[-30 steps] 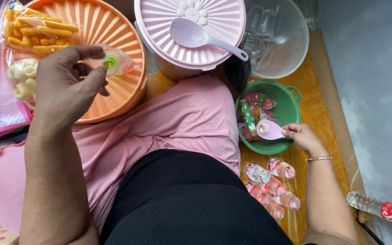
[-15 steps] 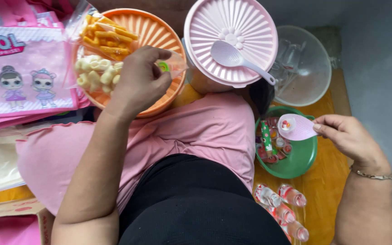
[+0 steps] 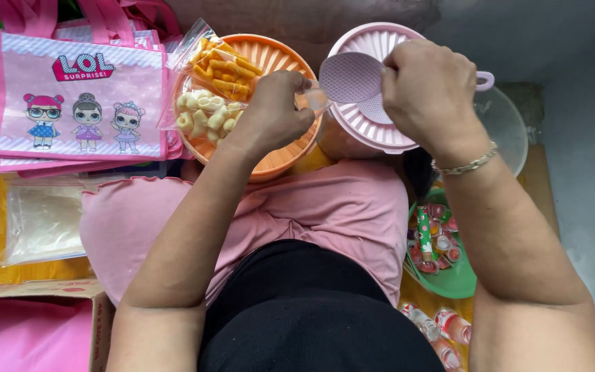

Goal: Filling small plastic bags with snacks and placing them into pink gift bags.

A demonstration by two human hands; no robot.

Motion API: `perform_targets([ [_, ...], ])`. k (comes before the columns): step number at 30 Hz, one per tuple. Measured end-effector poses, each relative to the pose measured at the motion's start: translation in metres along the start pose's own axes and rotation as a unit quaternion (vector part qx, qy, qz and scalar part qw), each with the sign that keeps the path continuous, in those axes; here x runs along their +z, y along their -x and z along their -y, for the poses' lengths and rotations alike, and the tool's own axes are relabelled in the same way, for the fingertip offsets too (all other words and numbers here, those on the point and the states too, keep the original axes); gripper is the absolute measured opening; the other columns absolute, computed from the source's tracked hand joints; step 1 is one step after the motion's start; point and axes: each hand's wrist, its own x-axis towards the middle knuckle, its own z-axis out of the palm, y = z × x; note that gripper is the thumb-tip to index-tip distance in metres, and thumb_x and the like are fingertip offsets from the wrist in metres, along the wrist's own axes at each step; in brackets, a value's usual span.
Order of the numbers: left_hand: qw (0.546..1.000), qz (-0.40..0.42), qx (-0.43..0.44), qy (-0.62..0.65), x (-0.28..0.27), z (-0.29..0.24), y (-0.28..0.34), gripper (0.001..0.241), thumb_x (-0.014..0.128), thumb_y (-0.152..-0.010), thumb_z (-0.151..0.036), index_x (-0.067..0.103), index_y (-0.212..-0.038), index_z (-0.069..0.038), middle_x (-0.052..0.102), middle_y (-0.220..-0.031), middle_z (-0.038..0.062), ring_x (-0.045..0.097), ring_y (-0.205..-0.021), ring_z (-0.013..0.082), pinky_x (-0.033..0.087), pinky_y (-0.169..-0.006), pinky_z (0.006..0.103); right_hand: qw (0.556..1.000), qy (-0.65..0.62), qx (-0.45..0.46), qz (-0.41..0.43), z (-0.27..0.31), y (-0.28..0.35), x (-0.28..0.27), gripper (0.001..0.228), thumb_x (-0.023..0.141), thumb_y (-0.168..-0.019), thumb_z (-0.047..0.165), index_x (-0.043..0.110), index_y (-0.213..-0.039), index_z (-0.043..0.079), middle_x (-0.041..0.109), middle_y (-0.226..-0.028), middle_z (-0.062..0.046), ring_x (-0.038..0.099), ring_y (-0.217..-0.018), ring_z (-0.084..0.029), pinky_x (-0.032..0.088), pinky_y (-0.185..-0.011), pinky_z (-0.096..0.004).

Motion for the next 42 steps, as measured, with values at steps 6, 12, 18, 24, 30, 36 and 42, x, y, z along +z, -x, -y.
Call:
perform_targets([
  [6,0.997,0.002,-0.06,0.04,-0.011,-0.006,0.004,0.042,0.047,-0.066,-0.01,0.053,-0.106,0.003,0.057,-0.109,0.013,0.064,-0.077,0.0209,0.052,-0.063,0.0264,0.965,0.131,-0.094,-0.209,0.01,0.002,0.01,0.016,0.052,-0.078,0.018,0.05,-0.064,0.01,0.054,-0.071,-0.005,0.05,-0.055,-0.027,0.034,-0.052,-0.037],
  [12,0.98,-0.023,-0.142,0.137,-0.028,-0.012,0.01,0.04,0.044,-0.062,-0.006,0.057,-0.099,0.0,0.059,-0.104,0.008,0.06,-0.047,0.0111,0.05,-0.051,0.0222,0.991,0.01,-0.035,-0.13,-0.028,0.029,-0.001,0.019,0.051,-0.084,0.021,0.056,-0.071,0.009,0.055,-0.071,-0.008,0.051,-0.057,-0.032,0.037,-0.05,-0.043],
  [18,0.993,-0.052,0.003,0.103,-0.023,-0.009,0.021,0.034,0.046,-0.067,-0.005,0.057,-0.099,0.0,0.058,-0.059,0.004,0.058,-0.045,0.0083,0.046,-0.046,0.0191,0.974,-0.139,0.095,-0.152,-0.119,0.121,0.012,0.01,0.058,-0.094,0.006,0.064,-0.094,-0.002,0.059,-0.086,-0.01,0.053,-0.075,-0.02,0.041,-0.067,-0.031],
  [24,0.993,-0.079,-0.002,0.083,-0.015,-0.012,0.019,0.031,0.048,-0.068,-0.002,0.058,-0.097,0.002,0.058,-0.058,0.004,0.059,-0.046,0.0089,0.046,-0.05,0.0191,0.919,-0.168,0.357,0.009,-0.178,0.203,0.055,0.011,0.054,-0.089,0.017,0.062,-0.09,0.01,0.06,-0.066,-0.003,0.053,-0.064,-0.009,0.038,-0.061,-0.025],
  [30,0.993,-0.065,0.029,0.092,-0.008,-0.013,0.02,0.033,0.046,-0.065,-0.001,0.058,-0.096,0.001,0.063,-0.075,0.008,0.059,-0.048,0.0088,0.047,-0.053,0.0192,0.89,0.062,0.401,0.207,-0.21,0.245,0.166,0.02,0.045,-0.084,0.024,0.062,-0.085,0.012,0.063,-0.087,-0.013,0.058,-0.081,-0.036,0.045,-0.065,-0.045],
  [36,0.993,-0.069,0.001,0.095,-0.007,-0.009,0.025,0.036,0.045,-0.062,-0.001,0.058,-0.096,0.004,0.063,-0.083,0.01,0.057,-0.048,0.008,0.043,-0.047,0.0177,0.931,0.044,0.362,0.014,-0.207,0.261,0.243,0.014,0.05,-0.086,0.013,0.058,-0.082,0.004,0.054,-0.08,-0.014,0.052,-0.063,-0.035,0.039,-0.057,-0.045],
  [42,0.961,-0.063,0.056,0.263,-0.001,-0.001,0.026,0.032,0.045,-0.07,0.013,0.051,-0.101,0.016,0.051,-0.072,0.025,0.058,-0.054,0.0216,0.054,-0.047,0.027,0.953,0.076,0.278,-0.091,-0.204,0.267,0.278,0.01,0.052,-0.082,0.018,0.059,-0.082,0.011,0.05,-0.073,-0.006,0.057,-0.07,-0.029,0.045,-0.069,-0.038],
])
